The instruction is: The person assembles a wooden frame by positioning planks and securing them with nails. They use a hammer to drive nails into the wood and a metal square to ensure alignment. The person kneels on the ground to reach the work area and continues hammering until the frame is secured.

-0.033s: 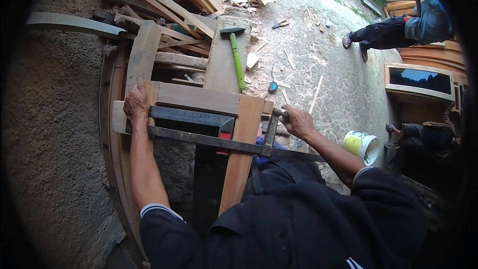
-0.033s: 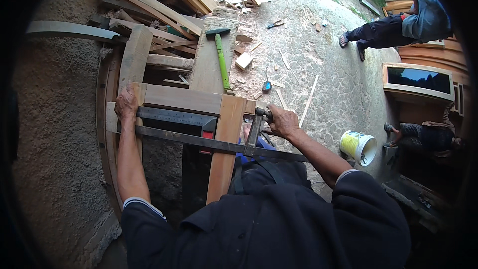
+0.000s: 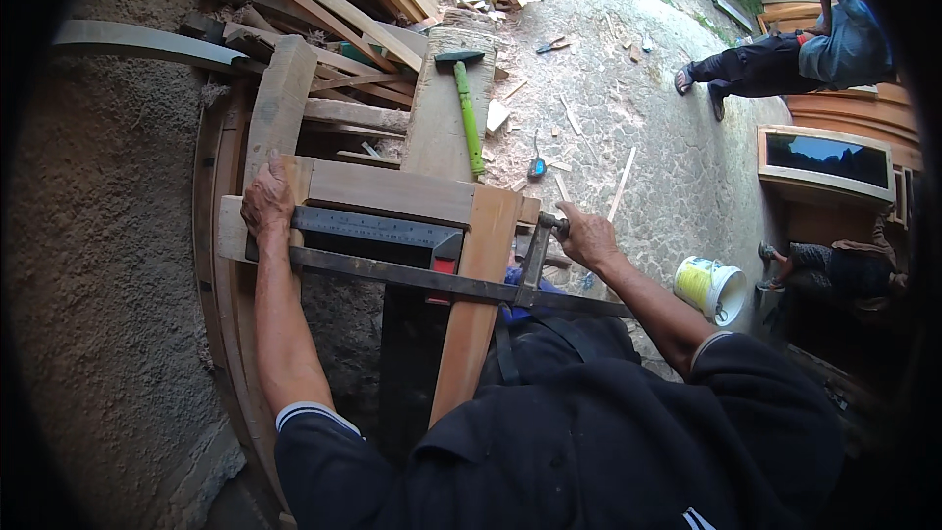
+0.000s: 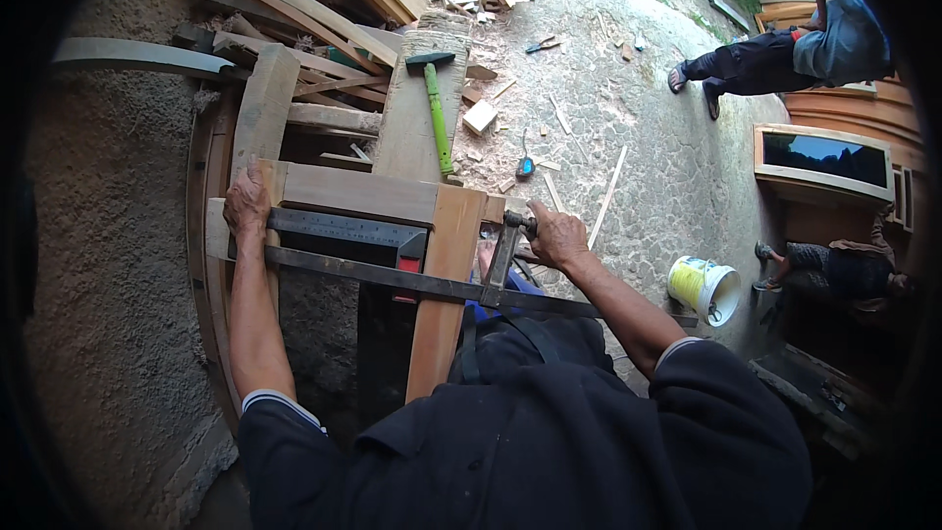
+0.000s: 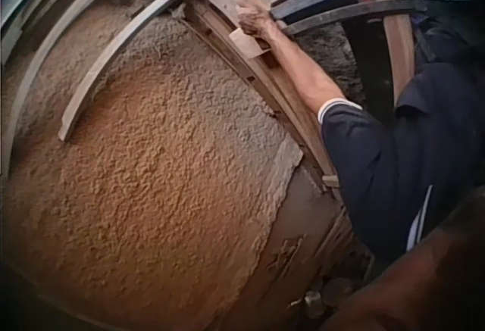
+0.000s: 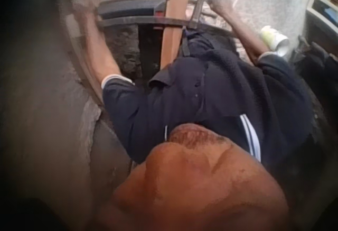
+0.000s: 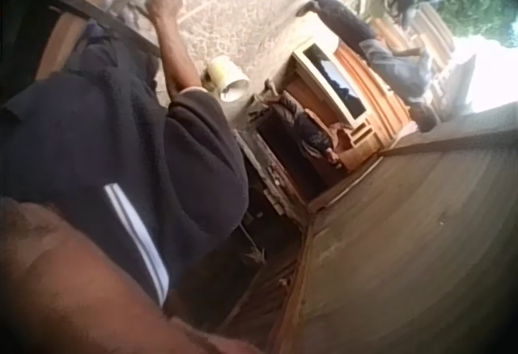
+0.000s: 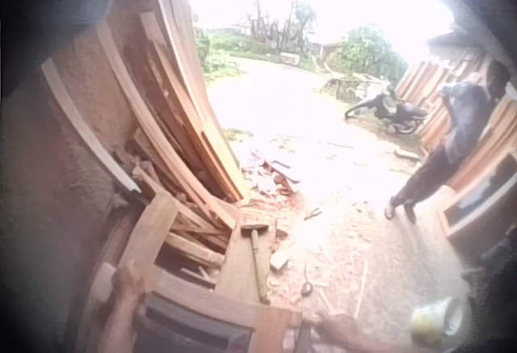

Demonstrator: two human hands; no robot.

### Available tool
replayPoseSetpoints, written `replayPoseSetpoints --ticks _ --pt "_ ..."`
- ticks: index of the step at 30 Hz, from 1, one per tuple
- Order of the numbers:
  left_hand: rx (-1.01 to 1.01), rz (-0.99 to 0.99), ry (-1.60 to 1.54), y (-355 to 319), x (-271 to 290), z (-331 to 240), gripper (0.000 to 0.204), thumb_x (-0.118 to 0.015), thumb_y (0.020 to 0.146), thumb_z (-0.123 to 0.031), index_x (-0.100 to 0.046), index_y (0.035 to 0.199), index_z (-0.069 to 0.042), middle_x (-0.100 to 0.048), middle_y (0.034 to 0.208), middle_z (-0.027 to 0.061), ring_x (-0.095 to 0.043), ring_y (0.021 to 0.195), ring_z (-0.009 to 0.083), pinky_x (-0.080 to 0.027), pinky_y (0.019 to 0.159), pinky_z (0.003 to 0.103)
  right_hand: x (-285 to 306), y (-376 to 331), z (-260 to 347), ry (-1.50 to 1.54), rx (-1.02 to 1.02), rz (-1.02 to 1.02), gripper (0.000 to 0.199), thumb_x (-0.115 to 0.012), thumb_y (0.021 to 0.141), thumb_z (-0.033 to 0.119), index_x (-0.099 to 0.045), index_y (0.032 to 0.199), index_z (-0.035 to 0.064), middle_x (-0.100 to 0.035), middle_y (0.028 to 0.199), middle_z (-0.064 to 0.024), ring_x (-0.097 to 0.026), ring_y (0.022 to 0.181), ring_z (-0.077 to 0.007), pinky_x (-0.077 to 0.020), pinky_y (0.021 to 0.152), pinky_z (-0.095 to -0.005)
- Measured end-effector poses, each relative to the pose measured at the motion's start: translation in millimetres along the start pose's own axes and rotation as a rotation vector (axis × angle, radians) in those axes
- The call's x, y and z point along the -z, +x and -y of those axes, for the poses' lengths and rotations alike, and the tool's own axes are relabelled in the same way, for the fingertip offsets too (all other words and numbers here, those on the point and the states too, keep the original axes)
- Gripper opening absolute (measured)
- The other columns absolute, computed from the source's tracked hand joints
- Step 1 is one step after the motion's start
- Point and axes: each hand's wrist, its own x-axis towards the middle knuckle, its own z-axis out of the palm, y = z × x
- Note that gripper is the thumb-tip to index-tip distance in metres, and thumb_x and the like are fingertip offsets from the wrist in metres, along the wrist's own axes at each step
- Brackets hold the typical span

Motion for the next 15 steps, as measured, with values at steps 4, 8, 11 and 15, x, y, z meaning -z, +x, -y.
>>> replayPoseSetpoints --ticks 4,8,11,15 --pt "0.007 0.015 -0.014 1.9 -6.9 6.3 0.074 -0.025 0.105 -0.065 -0.073 0.114 -0.01 -0.072 0.11 0.0261 -0.066 0.106 0.0504 -0.053 0.089 0.057 7.7 16.3 -4.4 -0.049 -0.067 0.249 0.019 -0.065 0.079 0.012 -0.073 0.097 0.0104 -0.071 0.083 -0.0237 -0.07 0.081 -0.0448 -0.0548 0.075 -0.056" --pt "-0.011 0.022 -0.026 0.6 -7.3 5.2 0.073 -0.026 0.105 -0.064 -0.073 0.114 -0.01 -0.072 0.11 0.0256 -0.066 0.106 0.05 -0.054 0.089 0.058 39.5 58.0 -16.8 0.434 -0.244 1.117 0.004 -0.069 0.073 0.01 -0.067 0.071 0.0073 -0.047 0.05 0.0005 -0.04 0.039 -0.0104 -0.0271 0.035 -0.0323" --pt "0.007 -0.011 -0.016 7.8 -2.3 -2.5 0.072 -0.026 0.105 -0.064 -0.072 0.116 -0.011 -0.072 0.111 0.0253 -0.066 0.109 0.0495 -0.053 0.092 0.058 45.9 67.2 -17.7 0.484 -0.162 1.104 0.003 -0.068 0.075 0.009 -0.069 0.078 0.009 -0.047 0.051 0.0024 -0.039 0.039 -0.0084 -0.0253 0.034 -0.0321" --pt "-0.01 -0.014 -0.023 6.9 -1.4 -3.5 0.074 -0.024 0.104 -0.067 -0.072 0.117 -0.011 -0.072 0.111 0.0253 -0.066 0.108 0.0497 -0.053 0.091 0.058 26.5 33.8 -10.7 0.096 0.193 0.317 0.015 -0.071 0.08 0.016 -0.066 0.091 0.0068 -0.066 0.07 -0.0144 -0.066 0.062 -0.0333 -0.0501 0.058 -0.0476"
